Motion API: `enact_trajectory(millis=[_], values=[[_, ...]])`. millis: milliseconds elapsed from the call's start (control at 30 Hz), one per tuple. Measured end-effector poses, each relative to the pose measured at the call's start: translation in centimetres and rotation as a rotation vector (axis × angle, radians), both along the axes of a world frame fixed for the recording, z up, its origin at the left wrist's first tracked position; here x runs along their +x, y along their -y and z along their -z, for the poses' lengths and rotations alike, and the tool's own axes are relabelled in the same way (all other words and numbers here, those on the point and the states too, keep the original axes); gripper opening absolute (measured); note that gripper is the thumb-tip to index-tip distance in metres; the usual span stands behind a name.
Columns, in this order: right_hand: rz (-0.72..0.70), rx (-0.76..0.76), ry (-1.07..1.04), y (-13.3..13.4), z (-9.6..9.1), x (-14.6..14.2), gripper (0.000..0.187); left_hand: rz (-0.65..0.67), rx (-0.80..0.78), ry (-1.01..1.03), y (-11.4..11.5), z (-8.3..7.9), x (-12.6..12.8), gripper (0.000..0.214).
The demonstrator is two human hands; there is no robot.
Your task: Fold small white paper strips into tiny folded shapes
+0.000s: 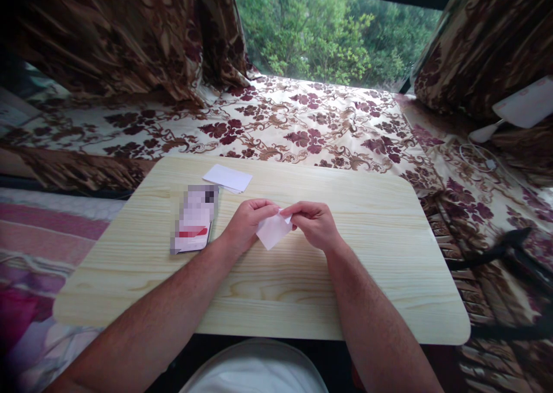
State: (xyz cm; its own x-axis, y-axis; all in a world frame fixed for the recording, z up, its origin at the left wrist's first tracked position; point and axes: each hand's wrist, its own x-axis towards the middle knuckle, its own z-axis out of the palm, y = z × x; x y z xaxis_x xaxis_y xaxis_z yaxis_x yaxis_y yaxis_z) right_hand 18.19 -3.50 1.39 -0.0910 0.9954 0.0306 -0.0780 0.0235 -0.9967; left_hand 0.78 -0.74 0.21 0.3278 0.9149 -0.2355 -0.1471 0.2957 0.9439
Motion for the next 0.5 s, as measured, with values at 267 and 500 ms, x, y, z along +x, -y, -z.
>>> enact_trajectory(millis=[267,500], values=[[-0.027,-0.004,-0.05,0.05,-0.21,0.19,0.029,-0.081,0.078,-0.064,-0.07,0.26,0.05,0.029],[0.012,-0.073,-0.003,-0.24,0.11,0.01,0.027,-0.269,0.14,-0.013,-0.15,0.15,0.3,0.029]])
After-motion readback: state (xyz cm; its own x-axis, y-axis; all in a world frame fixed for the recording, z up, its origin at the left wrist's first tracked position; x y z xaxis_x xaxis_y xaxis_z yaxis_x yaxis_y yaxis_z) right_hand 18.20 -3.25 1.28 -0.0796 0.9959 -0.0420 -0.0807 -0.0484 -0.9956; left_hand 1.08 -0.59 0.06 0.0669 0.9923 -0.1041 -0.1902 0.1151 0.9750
